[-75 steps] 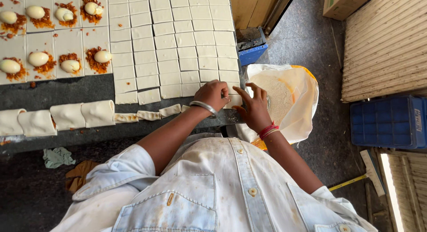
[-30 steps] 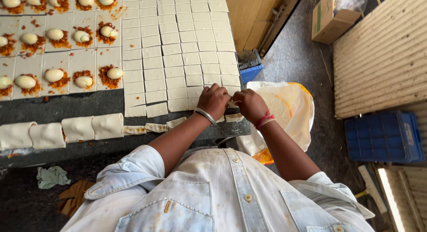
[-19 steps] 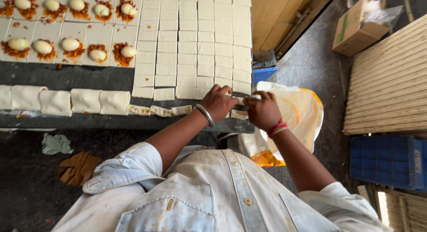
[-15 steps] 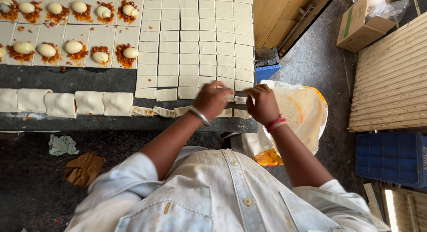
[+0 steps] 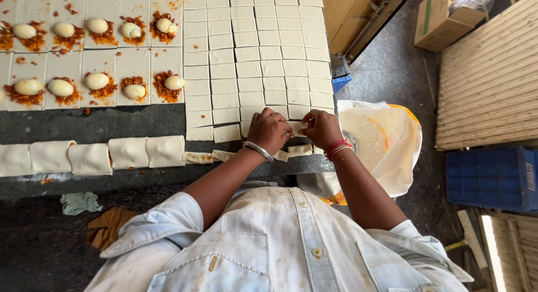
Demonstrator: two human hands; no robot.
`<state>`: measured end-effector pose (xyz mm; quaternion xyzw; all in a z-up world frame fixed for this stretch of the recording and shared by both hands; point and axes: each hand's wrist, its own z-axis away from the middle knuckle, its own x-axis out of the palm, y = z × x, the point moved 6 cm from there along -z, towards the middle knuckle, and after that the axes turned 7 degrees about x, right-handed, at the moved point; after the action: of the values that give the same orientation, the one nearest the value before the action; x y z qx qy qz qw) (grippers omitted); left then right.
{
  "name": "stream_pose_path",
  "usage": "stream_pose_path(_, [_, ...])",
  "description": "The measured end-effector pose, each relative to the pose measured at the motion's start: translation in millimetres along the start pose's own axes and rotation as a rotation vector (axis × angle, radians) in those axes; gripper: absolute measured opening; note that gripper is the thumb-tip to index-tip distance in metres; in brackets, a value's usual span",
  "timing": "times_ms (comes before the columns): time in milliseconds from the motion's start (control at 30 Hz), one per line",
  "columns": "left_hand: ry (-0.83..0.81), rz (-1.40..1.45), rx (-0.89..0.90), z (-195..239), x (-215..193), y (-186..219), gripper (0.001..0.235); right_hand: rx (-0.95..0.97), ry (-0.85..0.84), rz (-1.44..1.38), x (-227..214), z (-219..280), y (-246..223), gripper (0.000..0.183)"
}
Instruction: The person places a boiled egg on a square piece of dough that already has a filling of spiced mixture. They then fold the dough over the egg and filling to create a sealed triangular pastry. The person repeats this process for multiple items arranged on a large table.
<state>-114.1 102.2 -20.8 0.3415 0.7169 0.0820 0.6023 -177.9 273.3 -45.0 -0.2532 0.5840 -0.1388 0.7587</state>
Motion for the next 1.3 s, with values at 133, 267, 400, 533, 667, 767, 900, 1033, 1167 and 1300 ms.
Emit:
stream_pose_path(133, [-0.020,0.006,-0.048,-4.2,-5.2,0.2,0.017,-0.134,0.036,0.037,-1.3,3.0,-12.0,0.030])
stream_pose_path(267, [-0.005,0.004,-0.110,-8.5,-8.7,-2.1,0.030,-0.060,0.016,0.022,-3.2,3.8,-16.1,0.027])
stream_pose_path(400, [0.020,0.001,-0.111,-7.5,-11.2,0.0,0.043,-0.060,-0.072,0.132,-0.9,3.4,-24.8,0.027])
stream_pose_path(533, [0.002,-0.014,-0.124,-9.6,-15.2,5.1,0.048,-0.298,-0.052,0.193,-8.3,13.9,-42.8,0.025])
stream_pose_path(667, [-0.036,-0.026,-0.142,-7.1,-8.0,6.8,0.033,-0.464,0.131,0.224,-19.4,36.1,-50.0,0.019])
stream_pose_path(767, [-0.018,-0.070,-0.144,-4.6,-2.1,5.2,0.014,-0.571,0.163,0.246,-23.9,56.9,-53.1,0.028])
stream_pose_path(900, [0.111,-0.116,-0.066,9.5,2.0,11.9,0.020,-0.628,0.155,0.255,-15.9,81.2,-52.3,0.035])
stream_pose_path(1033, [0.143,-0.158,-0.096,25.0,0.3,14.5,0.035,-0.554,0.087,0.293,-4.8,77.0,-45.0,0.037])
stream_pose_path(1167, [0.159,-0.171,-0.227,48.3,-17.1,-0.4,0.038,-0.383,0.063,0.050,-19.2,39.9,-32.7,0.027])
stream_pose_path(1300, [0.155,-0.161,-0.224,66.4,-32.0,-8.3,0.029,-0.279,0.036,-0.177,-8.8,21.3,-37.9,0.018])
